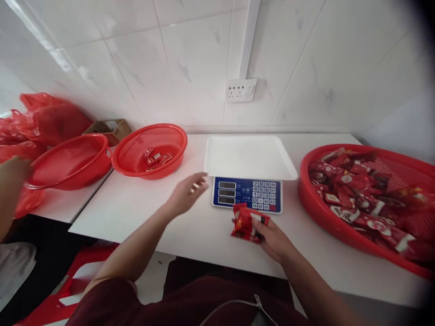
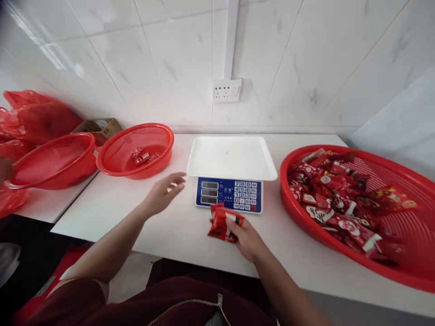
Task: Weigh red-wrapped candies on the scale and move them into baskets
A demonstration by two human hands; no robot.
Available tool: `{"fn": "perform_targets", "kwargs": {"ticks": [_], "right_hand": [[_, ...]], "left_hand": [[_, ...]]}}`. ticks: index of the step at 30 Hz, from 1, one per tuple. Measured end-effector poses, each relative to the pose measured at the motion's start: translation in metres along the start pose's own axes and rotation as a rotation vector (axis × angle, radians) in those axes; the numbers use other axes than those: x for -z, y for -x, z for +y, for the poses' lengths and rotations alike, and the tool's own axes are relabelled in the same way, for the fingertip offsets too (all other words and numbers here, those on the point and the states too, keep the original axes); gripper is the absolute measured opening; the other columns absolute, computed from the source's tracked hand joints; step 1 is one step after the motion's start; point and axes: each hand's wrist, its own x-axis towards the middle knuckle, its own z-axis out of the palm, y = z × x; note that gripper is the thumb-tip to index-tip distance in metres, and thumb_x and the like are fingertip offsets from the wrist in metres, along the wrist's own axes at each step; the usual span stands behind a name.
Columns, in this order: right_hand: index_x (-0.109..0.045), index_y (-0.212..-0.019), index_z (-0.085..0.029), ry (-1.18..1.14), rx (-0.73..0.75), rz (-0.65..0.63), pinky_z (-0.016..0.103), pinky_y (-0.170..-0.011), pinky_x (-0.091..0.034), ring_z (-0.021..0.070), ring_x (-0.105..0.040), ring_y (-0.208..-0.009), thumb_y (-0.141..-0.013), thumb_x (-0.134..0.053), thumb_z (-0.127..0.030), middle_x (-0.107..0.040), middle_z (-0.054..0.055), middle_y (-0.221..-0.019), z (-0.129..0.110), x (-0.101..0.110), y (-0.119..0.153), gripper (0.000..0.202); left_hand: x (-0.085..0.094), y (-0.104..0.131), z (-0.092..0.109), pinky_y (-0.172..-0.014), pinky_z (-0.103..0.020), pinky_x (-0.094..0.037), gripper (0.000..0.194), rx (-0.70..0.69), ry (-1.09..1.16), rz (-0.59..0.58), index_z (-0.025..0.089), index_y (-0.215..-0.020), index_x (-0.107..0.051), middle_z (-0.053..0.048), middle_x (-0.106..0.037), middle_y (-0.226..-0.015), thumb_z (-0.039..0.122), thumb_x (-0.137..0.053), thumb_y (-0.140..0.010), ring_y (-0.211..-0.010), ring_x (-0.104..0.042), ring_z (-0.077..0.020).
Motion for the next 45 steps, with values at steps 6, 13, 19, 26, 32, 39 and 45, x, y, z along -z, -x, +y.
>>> {"fn": "perform_targets", "kwargs": {"ticks": [6,13,19,26,32,39,45], "right_hand": [[-0.065,-0.111,-0.030,0.183,0.213,-0.058,0.046,-0.090,-0.047,0.0257,-0.062,-0.102,-0.076,-0.065,-0.051,-0.070,0.004,-0.108,-0.033,-0.016,-0.013,0.041],[-0.069,-0.103,-0.027,0.768,0.321,-0.074,0.040,-0.090,-0.047,0.0247,-0.054,-0.109,-0.077,-0.061,-0.054,-0.058,0.006,-0.119,-0.061,-0.015,-0.007,0.038],[-0.067,-0.104,-0.022,0.471,0.157,0.011,0.038,-0.075,-0.055,0.0241,-0.065,-0.086,-0.073,-0.066,-0.051,-0.071,0.006,-0.093,-0.082,-0.018,-0.028,0.042],[-0.033,-0.139,-0.031,0.280,0.300,0.131,0.034,-0.092,-0.051,0.0189,-0.061,-0.104,-0.078,-0.066,-0.040,-0.050,0.006,-0.135,-0.095,-0.020,-0.050,0.070],[-0.061,-0.115,-0.020,0.814,0.217,-0.125,0.035,-0.072,-0.054,0.0201,-0.064,-0.085,-0.080,-0.060,-0.039,-0.066,0.008,-0.102,-0.066,-0.018,-0.020,0.040],[-0.069,-0.087,-0.022,1.029,0.424,0.142,0.032,-0.068,-0.050,0.0183,-0.063,-0.075,-0.079,-0.058,-0.027,-0.069,0.002,-0.082,-0.093,0.006,0.031,0.014],[-0.065,-0.105,-0.023,1.098,0.339,0.451,0.036,-0.079,-0.051,0.0233,-0.064,-0.094,-0.084,-0.053,-0.036,-0.069,0.004,-0.105,-0.161,0.086,0.072,0.028]], "left_hand": [[-0.069,0.014,0.045,-0.066,-0.031,-0.055,0.055,0.164,0.912,-0.352,0.024,-0.128,-0.036,-0.011,-0.058,-0.114,0.050,-0.054,-0.082,-0.090,-0.063,-0.0205],[-0.077,0.015,0.035,-0.066,-0.028,-0.053,0.047,0.328,1.106,-0.353,0.020,-0.117,-0.052,-0.009,-0.062,-0.101,0.046,-0.062,-0.079,-0.087,-0.062,-0.0183],[-0.076,0.024,0.029,-0.059,-0.022,-0.050,0.034,0.449,1.163,-0.176,0.018,-0.092,-0.057,-0.003,-0.060,-0.086,0.047,-0.064,-0.076,-0.070,-0.057,-0.0103],[-0.076,0.039,0.025,-0.064,-0.024,-0.047,0.034,0.448,1.031,-0.172,0.016,-0.090,-0.058,-0.005,-0.063,-0.084,0.047,-0.062,-0.078,-0.071,-0.056,-0.0114],[-0.082,0.038,0.034,-0.068,-0.027,-0.046,0.032,0.338,0.887,-0.302,0.015,-0.092,-0.061,-0.007,-0.065,-0.088,0.044,-0.061,-0.079,-0.080,-0.061,-0.0167],[-0.103,0.030,0.052,-0.069,-0.030,-0.046,0.039,0.284,0.801,-0.382,0.019,-0.101,-0.052,-0.002,-0.062,-0.079,0.048,-0.061,-0.077,-0.070,-0.058,-0.0141],[-0.108,0.027,0.052,-0.073,-0.031,-0.046,0.040,0.292,0.693,-0.503,0.019,-0.100,-0.058,-0.003,-0.061,-0.084,0.051,-0.060,-0.076,-0.074,-0.057,-0.0152]]}}
